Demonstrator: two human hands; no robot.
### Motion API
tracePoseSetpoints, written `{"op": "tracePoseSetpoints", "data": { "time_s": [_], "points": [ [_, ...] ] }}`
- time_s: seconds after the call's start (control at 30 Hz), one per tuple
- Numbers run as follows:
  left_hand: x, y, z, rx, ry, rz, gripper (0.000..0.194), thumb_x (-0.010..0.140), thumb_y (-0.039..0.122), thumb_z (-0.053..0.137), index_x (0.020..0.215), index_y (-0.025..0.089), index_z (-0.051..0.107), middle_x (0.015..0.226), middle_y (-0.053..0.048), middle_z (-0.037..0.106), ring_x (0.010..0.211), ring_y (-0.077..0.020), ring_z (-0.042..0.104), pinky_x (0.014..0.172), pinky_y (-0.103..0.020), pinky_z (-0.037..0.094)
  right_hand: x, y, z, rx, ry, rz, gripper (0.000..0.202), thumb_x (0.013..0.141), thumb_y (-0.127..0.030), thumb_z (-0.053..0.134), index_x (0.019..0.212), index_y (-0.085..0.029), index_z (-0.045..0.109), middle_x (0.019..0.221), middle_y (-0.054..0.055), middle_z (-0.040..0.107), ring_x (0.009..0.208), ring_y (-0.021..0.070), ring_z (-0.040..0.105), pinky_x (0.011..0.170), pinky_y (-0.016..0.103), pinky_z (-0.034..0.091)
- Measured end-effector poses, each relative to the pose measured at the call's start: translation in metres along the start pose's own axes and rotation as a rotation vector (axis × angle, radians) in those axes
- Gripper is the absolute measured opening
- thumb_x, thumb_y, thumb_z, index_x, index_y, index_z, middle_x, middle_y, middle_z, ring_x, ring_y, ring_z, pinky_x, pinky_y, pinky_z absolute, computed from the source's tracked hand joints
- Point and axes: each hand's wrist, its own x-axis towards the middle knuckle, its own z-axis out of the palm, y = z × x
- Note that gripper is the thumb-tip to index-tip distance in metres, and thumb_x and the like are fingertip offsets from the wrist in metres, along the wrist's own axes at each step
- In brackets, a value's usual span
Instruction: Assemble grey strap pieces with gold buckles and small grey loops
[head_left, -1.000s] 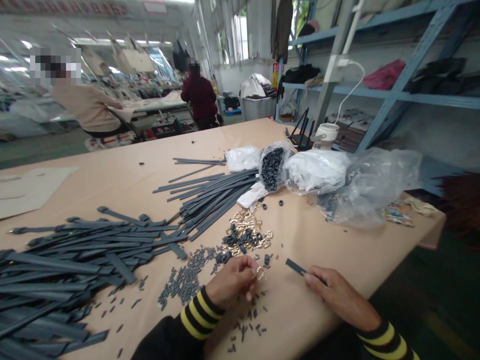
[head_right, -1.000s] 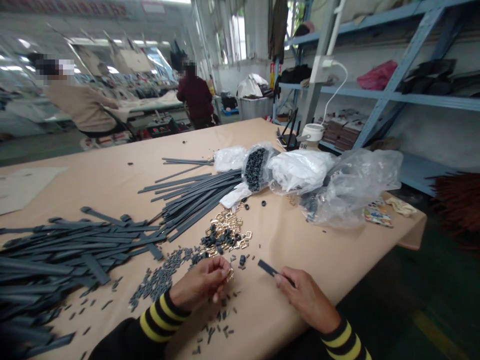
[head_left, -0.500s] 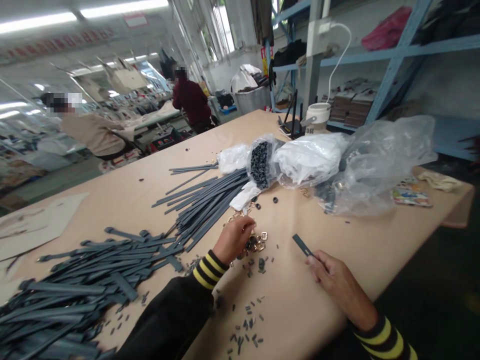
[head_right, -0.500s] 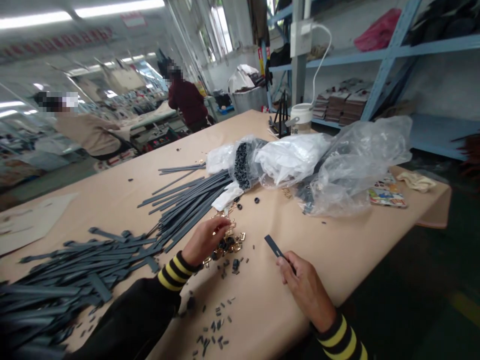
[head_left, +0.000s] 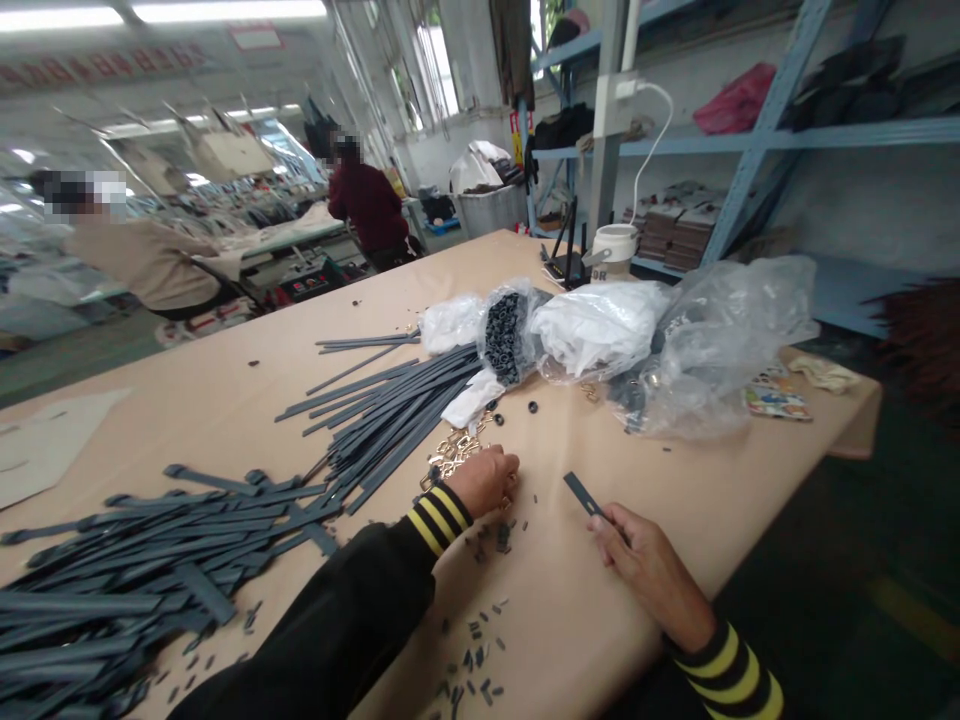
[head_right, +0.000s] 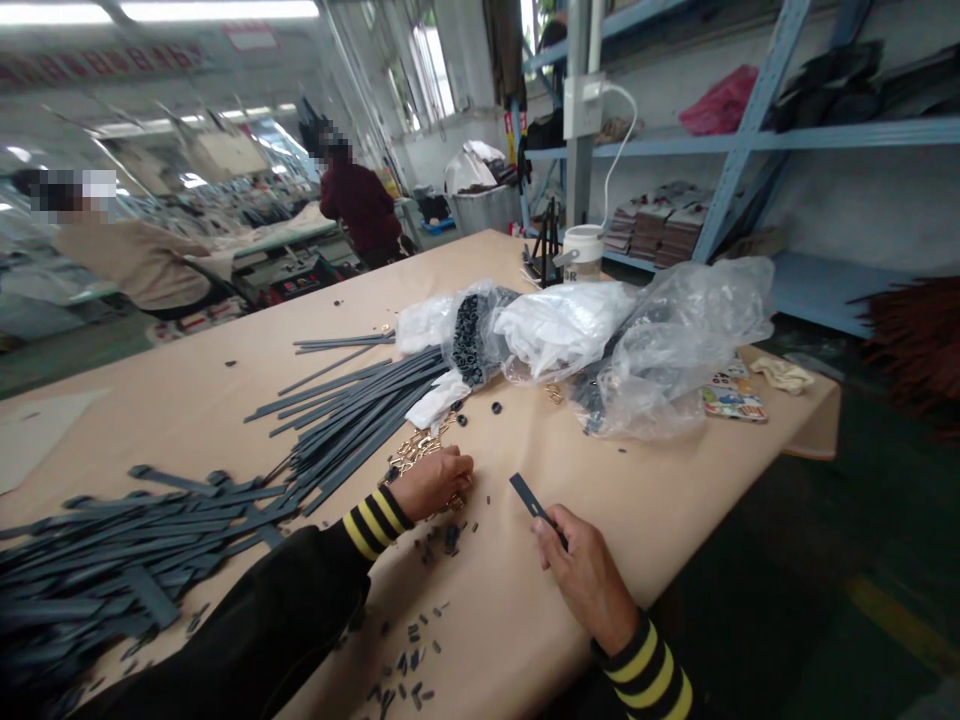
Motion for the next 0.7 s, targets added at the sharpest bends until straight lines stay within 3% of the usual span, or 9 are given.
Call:
{"op": "tracePoseSetpoints", "data": {
  "time_s": [0.1,0.23,0.33,0.5,0.7],
  "points": [
    [-0.015,0.01,-0.004,-0.205,0.107,-0.041,0.018,0.078,0.021,0.04,0.065,0.015,0.051,0.067,-0.003,0.049,0.063,-0.013,0.048,0.06,-0.025,0.038,0.001,0.001,-0.001,-0.006,-0.002,-0.009,0.029,0.082,-0.04,0.038,0.067,-0.017,0.046,0.052,-0.005,0.042,0.048,0.0095,0.04,0.047,0.02,0.031],
    [-0.054,0.028,0.004,-1.149,0.147,-0.233,0.018,0.077,0.033,0.049,0.071,0.015,0.047,0.057,0.003,0.045,0.049,-0.0076,0.043,0.05,-0.021,0.038,-0.001,-0.011,0.006,0.016,-0.046,-0.064,0.028,0.081,-0.04,0.042,0.066,-0.016,0.047,0.053,-0.004,0.045,0.05,0.0094,0.042,0.048,0.02,0.033],
    [-0.081,0.04,0.019,-1.571,0.174,-0.322,0.018,0.073,0.029,0.057,0.072,0.014,0.046,0.059,0.003,0.047,0.049,-0.0052,0.044,0.05,-0.019,0.039,-0.005,-0.029,0.022,0.085,-0.136,-0.107,0.027,0.078,-0.041,0.047,0.075,-0.015,0.052,0.056,-0.003,0.047,0.051,0.0087,0.043,0.048,0.019,0.035],
    [-0.106,0.049,0.039,-1.766,0.206,-0.27,0.018,0.073,0.027,0.059,0.07,0.013,0.048,0.058,0.001,0.053,0.048,-0.0046,0.046,0.049,-0.018,0.04,-0.009,-0.047,0.053,0.191,-0.258,-0.135,0.026,0.079,-0.039,0.049,0.074,-0.013,0.054,0.065,0.002,0.06,0.059,0.0112,0.053,0.056,0.021,0.042],
    [-0.119,0.047,0.053,-1.896,0.218,-0.29,0.022,0.07,0.027,0.062,0.067,0.012,0.047,0.053,0.003,0.052,0.045,-0.0045,0.046,0.045,-0.016,0.039,-0.013,-0.048,0.066,0.083,-0.325,-0.106,0.024,0.08,-0.033,0.047,0.07,-0.012,0.055,0.063,0.002,0.061,0.057,0.0109,0.054,0.054,0.02,0.041]
  ]
}}
